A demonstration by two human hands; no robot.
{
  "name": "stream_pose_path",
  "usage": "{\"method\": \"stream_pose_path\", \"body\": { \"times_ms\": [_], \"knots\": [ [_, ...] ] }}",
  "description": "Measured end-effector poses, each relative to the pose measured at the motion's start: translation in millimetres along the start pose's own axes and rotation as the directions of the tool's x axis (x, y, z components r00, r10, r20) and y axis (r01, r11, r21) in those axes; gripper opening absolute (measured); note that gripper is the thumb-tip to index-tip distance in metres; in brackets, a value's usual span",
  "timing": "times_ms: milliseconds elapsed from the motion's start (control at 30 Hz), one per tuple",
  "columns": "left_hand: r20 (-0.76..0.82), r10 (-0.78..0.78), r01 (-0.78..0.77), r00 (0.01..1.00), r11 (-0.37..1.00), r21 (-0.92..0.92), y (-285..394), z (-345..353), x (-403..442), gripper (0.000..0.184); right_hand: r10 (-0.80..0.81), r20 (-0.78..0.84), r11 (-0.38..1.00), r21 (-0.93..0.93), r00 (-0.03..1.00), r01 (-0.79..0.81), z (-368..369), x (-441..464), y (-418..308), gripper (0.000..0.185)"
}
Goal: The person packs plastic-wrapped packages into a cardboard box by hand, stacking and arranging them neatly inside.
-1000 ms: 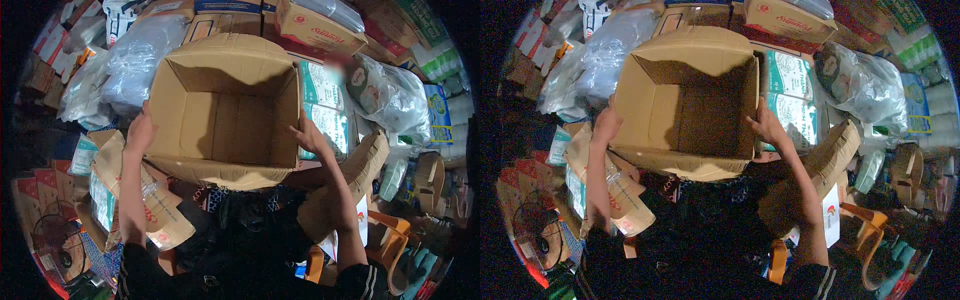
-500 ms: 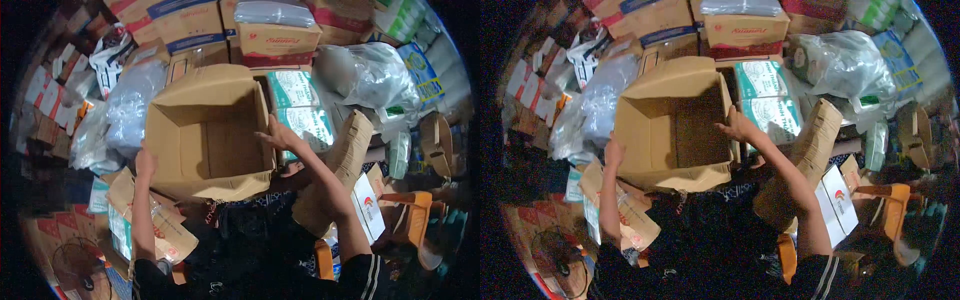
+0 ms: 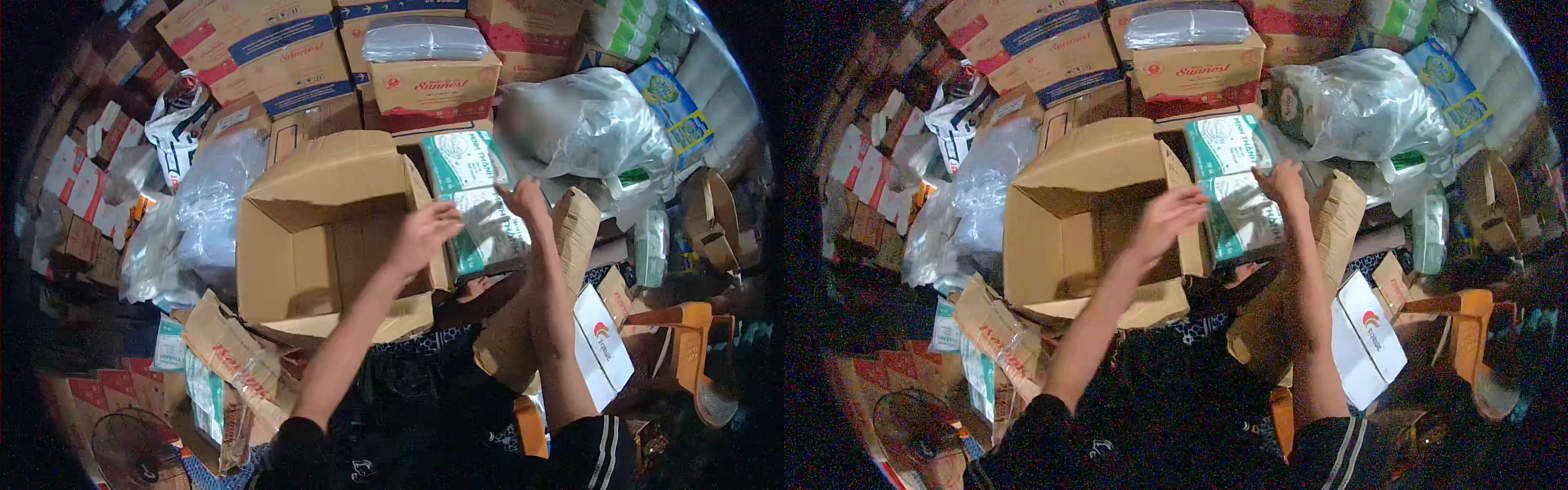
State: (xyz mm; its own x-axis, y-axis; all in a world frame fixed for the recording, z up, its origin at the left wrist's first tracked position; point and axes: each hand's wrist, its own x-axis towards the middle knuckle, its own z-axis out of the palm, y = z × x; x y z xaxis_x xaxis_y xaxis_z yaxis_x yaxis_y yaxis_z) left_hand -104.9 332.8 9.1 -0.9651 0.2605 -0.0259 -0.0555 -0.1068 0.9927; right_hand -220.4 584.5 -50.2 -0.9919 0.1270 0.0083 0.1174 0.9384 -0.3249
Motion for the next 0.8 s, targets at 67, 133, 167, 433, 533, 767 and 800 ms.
{"method": "stream_pose_path", "body": {
  "times_ms": [67, 133, 167, 433, 533, 767, 800],
  "knots": [
    [-0.104, -0.235, 0.239, 0.966, 0.971, 0.021, -21.5, 38.6, 28.6, 0.056, 0.011, 0.115, 0.999, -0.042, 0.993, -0.006, 9.4, 8.0, 13.3, 0.068],
    [-0.225, -0.342, 0.363, 0.912, 0.93, 0.055, -40.6, 58.8, 43.0, 0.064, 0.012, 0.267, 0.999, -0.035, 0.964, -0.002, 7.9, 8.1, 15.6, 0.064],
    [-0.259, -0.311, 0.337, 0.914, 0.939, 0.064, -64.7, 60.9, 49.1, 0.068, 0.029, 0.29, 0.999, -0.032, 0.956, -0.021, 6.1, 10.1, 14.4, 0.064],
    [-0.415, -0.419, 0.46, 0.808, 0.888, -0.002, -135.1, 62.1, 52.7, 0.085, 0.139, 0.5, 0.985, 0.019, 0.855, -0.171, 26.4, 5.9, 12.1, 0.061],
    [-0.559, -0.372, 0.556, 0.741, 0.807, 0.2, -111.3, 64.8, 48.8, 0.058, -0.005, 0.275, 0.973, 0.224, 0.961, -0.059, 60.7, 8.4, 35.5, 0.045],
    [-0.225, -0.506, 0.519, 0.833, 0.855, -0.003, -71.2, 62.3, 38.0, 0.058, -0.03, -0.024, 0.94, 0.339, 0.999, 0.037, 85.1, 2.0, 48.1, 0.058],
    [-0.202, -0.461, 0.445, 0.864, 0.887, -0.124, -86.0, 64.5, 41.7, 0.06, 0.021, 0.007, 0.957, 0.289, 1.0, -0.022, 80.3, 4.0, 38.8, 0.067]
  ]
}}
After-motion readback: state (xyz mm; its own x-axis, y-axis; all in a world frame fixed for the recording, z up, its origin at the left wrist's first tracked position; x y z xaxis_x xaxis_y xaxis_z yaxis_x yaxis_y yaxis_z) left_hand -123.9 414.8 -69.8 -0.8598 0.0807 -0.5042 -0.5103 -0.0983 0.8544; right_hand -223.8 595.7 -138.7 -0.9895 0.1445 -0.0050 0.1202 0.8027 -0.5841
